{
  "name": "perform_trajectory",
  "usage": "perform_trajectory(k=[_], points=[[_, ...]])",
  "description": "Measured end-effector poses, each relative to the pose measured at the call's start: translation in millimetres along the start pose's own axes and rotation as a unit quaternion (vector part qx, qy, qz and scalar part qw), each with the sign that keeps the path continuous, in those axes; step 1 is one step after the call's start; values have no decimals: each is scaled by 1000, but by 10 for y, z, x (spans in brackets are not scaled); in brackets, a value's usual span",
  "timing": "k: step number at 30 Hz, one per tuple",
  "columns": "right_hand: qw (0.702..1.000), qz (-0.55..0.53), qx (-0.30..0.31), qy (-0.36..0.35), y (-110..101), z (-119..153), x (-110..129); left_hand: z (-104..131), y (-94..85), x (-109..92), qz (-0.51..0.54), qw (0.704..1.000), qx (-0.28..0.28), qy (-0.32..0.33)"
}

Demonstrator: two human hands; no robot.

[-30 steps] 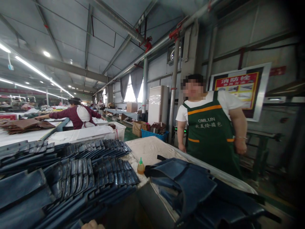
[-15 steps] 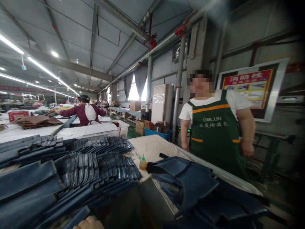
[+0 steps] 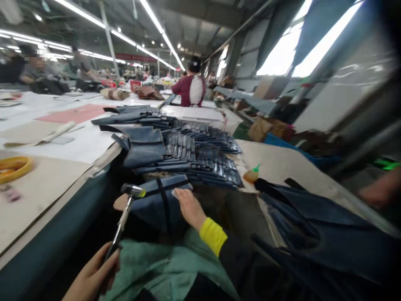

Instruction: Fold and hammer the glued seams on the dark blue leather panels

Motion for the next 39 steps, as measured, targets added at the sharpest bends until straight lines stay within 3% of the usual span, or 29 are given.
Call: perform_trajectory(k=[2,6,9,12,15,19,22,26,29,34,39], points=[[1000,-9,1,-6,51,14,-7,79,101,23,62,996,60,-14],[1000,-19,-4,-9,62,55,-1,91,310,-182,106,991,84,-19],[1000,-22,-11,-5,57,70,-13,77,365,-452,101,993,62,16],[999,-27,-17,-5,63,77,-29,32,307,-739,83,992,16,88],[999,-34,-19,-8,66,80,-38,-40,263,-915,5,987,-32,158],[999,-42,-21,-10,63,86,-44,-183,440,-873,-157,973,-4,167],[999,-40,-20,-7,71,93,-57,-228,514,-836,-193,968,22,156],[999,-40,-18,-8,80,104,-69,-156,309,-959,-124,975,-31,182],[999,-41,-20,-8,73,108,-70,-147,144,-924,-80,977,-84,181],[999,-37,-13,-4,66,105,-77,-338,329,-691,-104,986,-16,133],[1000,-27,-6,-3,59,109,-77,-282,180,-896,17,987,-74,143]])
Point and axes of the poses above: each hand's wrist, its own z-axis away from the middle knuckle, its own y-axis out of the palm, x = y × z, the point moved 8 cm from there along -z, towards the middle knuckle, and after that the axes turned 1 degree about -x, right-handed, at the moved point
